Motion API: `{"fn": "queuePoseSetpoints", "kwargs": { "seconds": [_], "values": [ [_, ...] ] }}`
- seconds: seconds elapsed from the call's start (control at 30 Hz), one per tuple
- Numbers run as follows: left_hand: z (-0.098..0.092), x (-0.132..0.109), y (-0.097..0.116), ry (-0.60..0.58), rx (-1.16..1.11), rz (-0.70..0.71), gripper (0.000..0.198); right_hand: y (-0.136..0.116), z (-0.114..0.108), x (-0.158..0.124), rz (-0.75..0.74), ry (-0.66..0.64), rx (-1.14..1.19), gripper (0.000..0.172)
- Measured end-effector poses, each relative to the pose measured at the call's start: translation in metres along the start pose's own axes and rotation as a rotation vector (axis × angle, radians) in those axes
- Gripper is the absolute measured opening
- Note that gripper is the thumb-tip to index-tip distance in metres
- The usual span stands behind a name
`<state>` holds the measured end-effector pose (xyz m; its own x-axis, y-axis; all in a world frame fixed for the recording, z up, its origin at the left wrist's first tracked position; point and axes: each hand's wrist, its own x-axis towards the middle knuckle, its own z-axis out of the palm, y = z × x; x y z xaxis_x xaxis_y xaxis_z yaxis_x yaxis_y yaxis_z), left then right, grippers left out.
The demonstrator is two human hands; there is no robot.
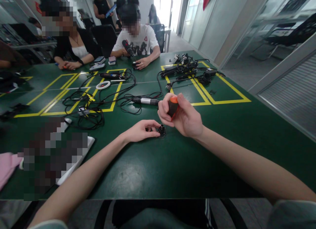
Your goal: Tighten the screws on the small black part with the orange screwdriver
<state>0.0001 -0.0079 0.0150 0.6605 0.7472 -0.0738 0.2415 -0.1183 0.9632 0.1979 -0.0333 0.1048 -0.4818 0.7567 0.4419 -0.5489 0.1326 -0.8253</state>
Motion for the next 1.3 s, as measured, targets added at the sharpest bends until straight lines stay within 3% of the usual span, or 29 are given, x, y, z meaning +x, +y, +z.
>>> {"fn": "queuePoseSetpoints", "kwargs": {
  "seconds": [0.37,0.67,0.83,1.0,1.3],
  "values": [
    [-0.004,0.0,0.001,-0.008,-0.086,-0.037,0.044,-0.001,0.003,0.001,0.05,-0.015,-0.015,0.06],
    [-0.007,-0.002,0.004,-0.088,0.034,0.023,0.047,0.001,0.0,-0.001,-0.005,-0.03,0.067,0.043],
    [0.006,-0.002,0.003,0.01,0.123,0.023,0.058,0.001,-0.001,0.001,-0.042,0.0,0.012,0.037],
    [0.014,-0.002,0.005,0.086,0.18,0.031,0.049,-0.003,0.001,0.002,-0.004,0.042,-0.039,0.046],
    [0.012,-0.003,0.001,0.081,0.214,0.091,0.043,-0.004,-0.001,0.0,-0.034,-0.007,-0.016,0.037]
  ]
}}
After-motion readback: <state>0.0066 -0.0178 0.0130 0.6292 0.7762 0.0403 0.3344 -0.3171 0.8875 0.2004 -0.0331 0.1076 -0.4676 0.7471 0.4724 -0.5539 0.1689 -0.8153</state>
